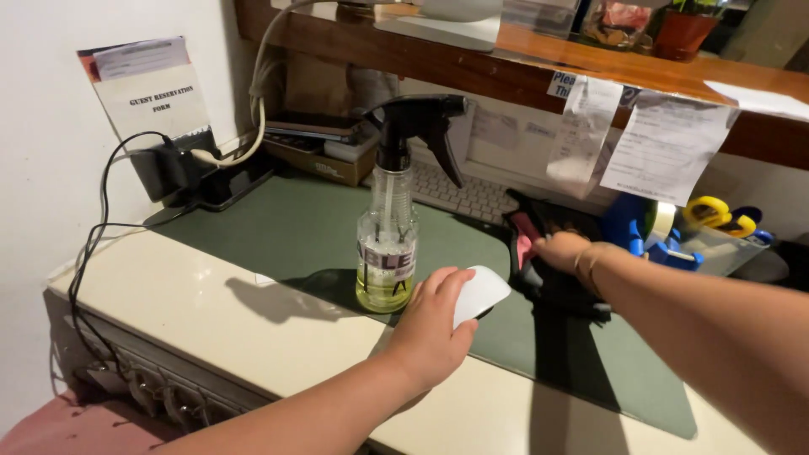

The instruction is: The recorder is cleaning a desk surface, moving items like the keyboard and mouse to wipe underneath with a cloth and spray.

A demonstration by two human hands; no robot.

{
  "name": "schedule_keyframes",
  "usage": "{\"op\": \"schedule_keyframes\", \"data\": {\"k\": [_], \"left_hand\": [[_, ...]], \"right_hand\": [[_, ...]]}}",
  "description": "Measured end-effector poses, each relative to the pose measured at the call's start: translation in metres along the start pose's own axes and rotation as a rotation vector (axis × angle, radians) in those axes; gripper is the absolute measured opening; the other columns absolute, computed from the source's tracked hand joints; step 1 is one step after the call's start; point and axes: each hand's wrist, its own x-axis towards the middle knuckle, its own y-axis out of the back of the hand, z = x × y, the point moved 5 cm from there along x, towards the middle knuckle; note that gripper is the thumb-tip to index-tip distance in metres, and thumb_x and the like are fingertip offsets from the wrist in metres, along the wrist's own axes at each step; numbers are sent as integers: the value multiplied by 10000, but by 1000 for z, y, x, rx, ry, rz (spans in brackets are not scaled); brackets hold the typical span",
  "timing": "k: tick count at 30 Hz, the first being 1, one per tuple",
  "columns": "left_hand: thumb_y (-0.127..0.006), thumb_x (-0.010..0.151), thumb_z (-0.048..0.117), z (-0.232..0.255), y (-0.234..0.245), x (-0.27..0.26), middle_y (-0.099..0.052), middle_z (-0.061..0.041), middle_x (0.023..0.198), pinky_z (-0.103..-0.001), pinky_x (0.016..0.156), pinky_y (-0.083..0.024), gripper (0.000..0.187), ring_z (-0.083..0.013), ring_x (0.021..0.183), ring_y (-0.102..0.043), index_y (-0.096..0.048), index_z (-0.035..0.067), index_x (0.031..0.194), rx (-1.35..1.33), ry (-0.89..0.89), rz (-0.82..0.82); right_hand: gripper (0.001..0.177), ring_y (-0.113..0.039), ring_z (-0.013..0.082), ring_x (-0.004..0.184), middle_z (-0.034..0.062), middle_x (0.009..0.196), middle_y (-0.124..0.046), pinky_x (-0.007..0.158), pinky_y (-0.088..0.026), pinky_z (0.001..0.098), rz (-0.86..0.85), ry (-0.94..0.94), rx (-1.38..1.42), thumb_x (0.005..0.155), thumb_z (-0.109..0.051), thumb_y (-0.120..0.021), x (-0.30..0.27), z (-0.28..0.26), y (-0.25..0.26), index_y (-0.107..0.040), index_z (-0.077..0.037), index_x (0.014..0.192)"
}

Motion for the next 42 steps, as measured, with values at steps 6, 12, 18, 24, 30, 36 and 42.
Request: {"op": "schedule_keyframes", "data": {"k": [6,12,18,24,30,36,42], "left_hand": [[-685,845,115,-8,0,0,-467,-179,1463,-451,1130,-353,643,-383,1337,-446,-439,47,1435,-28,11,82],[-680,847,117,-1,5,0,-484,-163,1451,-445,1114,-357,622,-370,1316,-460,-441,49,1417,-44,13,68],[-698,841,131,5,9,-5,-492,-194,1451,-452,1116,-364,599,-390,1327,-472,-470,41,1388,-54,-124,160],[-675,880,133,11,17,-9,-480,-214,1474,-451,1142,-361,578,-402,1348,-471,-452,28,1404,-73,-179,238],[-680,875,138,11,15,-9,-477,-219,1478,-460,1124,-364,568,-408,1330,-464,-469,43,1394,-53,-168,220],[-690,866,139,9,12,-9,-483,-215,1466,-454,1125,-377,545,-406,1345,-474,-491,55,1366,-10,-175,240],[-700,848,138,10,9,-8,-502,-172,1467,-447,1112,-396,525,-395,1322,-495,-527,100,1342,20,-143,232]], "right_hand": [[725,-274,292,1509,134,1624,-308,1192,-226,527,362,246,-14,876,-362,-542,-280,-100,40,-383,-149,1551],[798,-252,278,1505,124,1677,-303,1190,-185,454,191,376,13,817,-296,-613,-370,-104,69,-384,-207,1577],[780,-184,294,1526,108,1698,-222,1202,-157,475,189,138,-41,885,-421,-532,-295,-145,70,-315,-212,1605],[758,-246,332,1530,145,1653,-294,1182,-177,481,241,428,16,845,-284,-590,-383,-154,65,-378,-145,1559],[781,-294,284,1483,92,1639,-324,1197,-221,434,249,193,-30,803,-325,-593,-395,-74,60,-425,-210,1557],[736,-242,308,1513,115,1630,-289,1202,-195,495,263,188,-61,868,-342,-549,-367,-158,58,-390,-160,1563],[802,-241,344,1536,150,1674,-286,1151,-183,516,224,421,24,806,-313,-612,-423,-122,58,-393,-139,1557]]}}
